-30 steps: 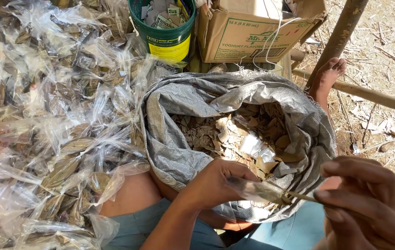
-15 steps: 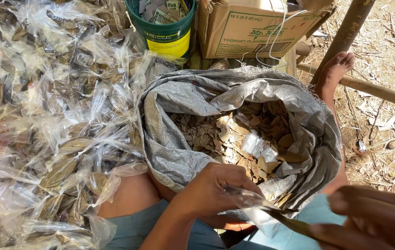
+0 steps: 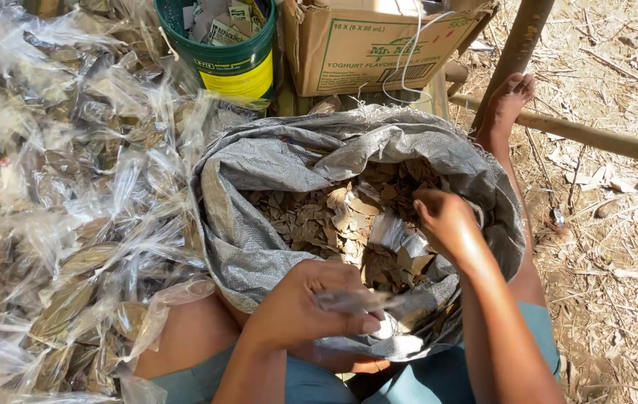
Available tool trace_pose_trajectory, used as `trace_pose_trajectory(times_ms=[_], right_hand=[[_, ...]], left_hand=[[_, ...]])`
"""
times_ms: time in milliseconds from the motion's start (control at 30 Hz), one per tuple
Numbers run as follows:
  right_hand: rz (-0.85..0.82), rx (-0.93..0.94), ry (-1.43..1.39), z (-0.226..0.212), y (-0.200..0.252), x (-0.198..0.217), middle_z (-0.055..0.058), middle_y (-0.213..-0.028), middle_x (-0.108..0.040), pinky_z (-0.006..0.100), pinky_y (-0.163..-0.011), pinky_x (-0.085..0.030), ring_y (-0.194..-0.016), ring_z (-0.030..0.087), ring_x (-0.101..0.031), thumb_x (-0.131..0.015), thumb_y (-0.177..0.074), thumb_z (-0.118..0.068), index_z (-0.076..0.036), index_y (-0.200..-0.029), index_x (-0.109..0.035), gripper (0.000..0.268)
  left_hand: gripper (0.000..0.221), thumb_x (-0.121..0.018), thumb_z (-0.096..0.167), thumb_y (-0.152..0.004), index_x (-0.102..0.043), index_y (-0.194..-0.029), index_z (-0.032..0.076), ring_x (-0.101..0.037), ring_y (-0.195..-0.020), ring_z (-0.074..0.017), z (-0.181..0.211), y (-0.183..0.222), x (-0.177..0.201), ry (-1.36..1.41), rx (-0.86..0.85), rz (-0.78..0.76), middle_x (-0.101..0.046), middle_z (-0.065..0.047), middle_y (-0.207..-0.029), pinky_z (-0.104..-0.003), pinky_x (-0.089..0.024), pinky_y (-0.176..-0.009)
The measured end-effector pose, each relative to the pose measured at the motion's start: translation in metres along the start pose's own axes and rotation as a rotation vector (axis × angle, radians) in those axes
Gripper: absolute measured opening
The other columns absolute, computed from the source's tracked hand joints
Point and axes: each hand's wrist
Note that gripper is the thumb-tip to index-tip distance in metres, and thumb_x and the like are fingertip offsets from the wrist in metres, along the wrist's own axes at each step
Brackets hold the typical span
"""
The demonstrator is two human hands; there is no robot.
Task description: The person places dried leaves into small plastic bags by hand, taking the leaves from a large sack and putting them into individual clear packets.
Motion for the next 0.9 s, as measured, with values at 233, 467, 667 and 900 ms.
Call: trace_pose_trajectory(times_ms=[233, 467, 667, 900], right_hand=[[-0.227, -0.394, 0.358, -0.015, -0.075, -0.040, 0.019, -0.125, -0.067, 0.046, -0.090, -0.059, -0.108, 0.038, -0.068, -0.047, -0.107, -0.028, -0.004, -0.136, -0.057, 0.039], [-0.074, 0.098, 1.107, 0.190, -0.098, -0.129, 0.014, -0.112, -0.070, 0.038, -0.086, -0.062, -0.100, 0.031, -0.069, -0.052, -0.106, -0.023, -0.007, -0.126, -0.067, 0.030], [0.173, -0.087, -0.499, -0.032, 0.032, -0.007, 0.016, -0.089, -0.073, 0.038, -0.079, -0.052, -0.086, 0.021, -0.066, -0.078, -0.096, -0.020, -0.003, -0.092, -0.080, 0.018], [-0.041, -0.049, -0.903, -0.099, 0.081, 0.003, 0.019, -0.073, -0.065, 0.025, -0.046, -0.047, -0.063, 0.019, -0.062, -0.080, -0.085, -0.002, 0.012, -0.115, -0.071, 0.035]], left_hand=[[0.017, -0.087, 0.018, -0.080, -0.080, -0.095, 0.014, -0.067, -0.077, -0.0188, -0.014, -0.001, 0.007, -0.067, -0.029, 0.069, -0.071, 0.000, -0.082, -0.047, -0.040, -0.098], [0.012, -0.084, 0.017, -0.082, -0.081, -0.091, 0.010, -0.066, -0.078, -0.0194, -0.019, -0.013, 0.010, -0.007, 0.077, 0.183, -0.069, -0.001, -0.081, -0.038, -0.053, -0.069], [0.023, -0.082, 0.006, -0.084, -0.078, -0.105, -0.003, -0.042, -0.047, -0.0063, -0.023, -0.026, 0.001, -0.009, -0.012, 0.474, -0.065, -0.009, -0.061, -0.021, -0.038, -0.052], [0.058, -0.090, 0.026, -0.080, -0.069, -0.122, -0.008, -0.054, -0.059, -0.0095, -0.029, -0.033, -0.007, -0.045, -0.046, 0.568, -0.064, -0.009, -0.066, -0.025, -0.042, -0.060]])
Point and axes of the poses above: each hand's wrist, its own y-axis away from the middle knuckle, its own x-axis out of the back of the hand, z = x × y
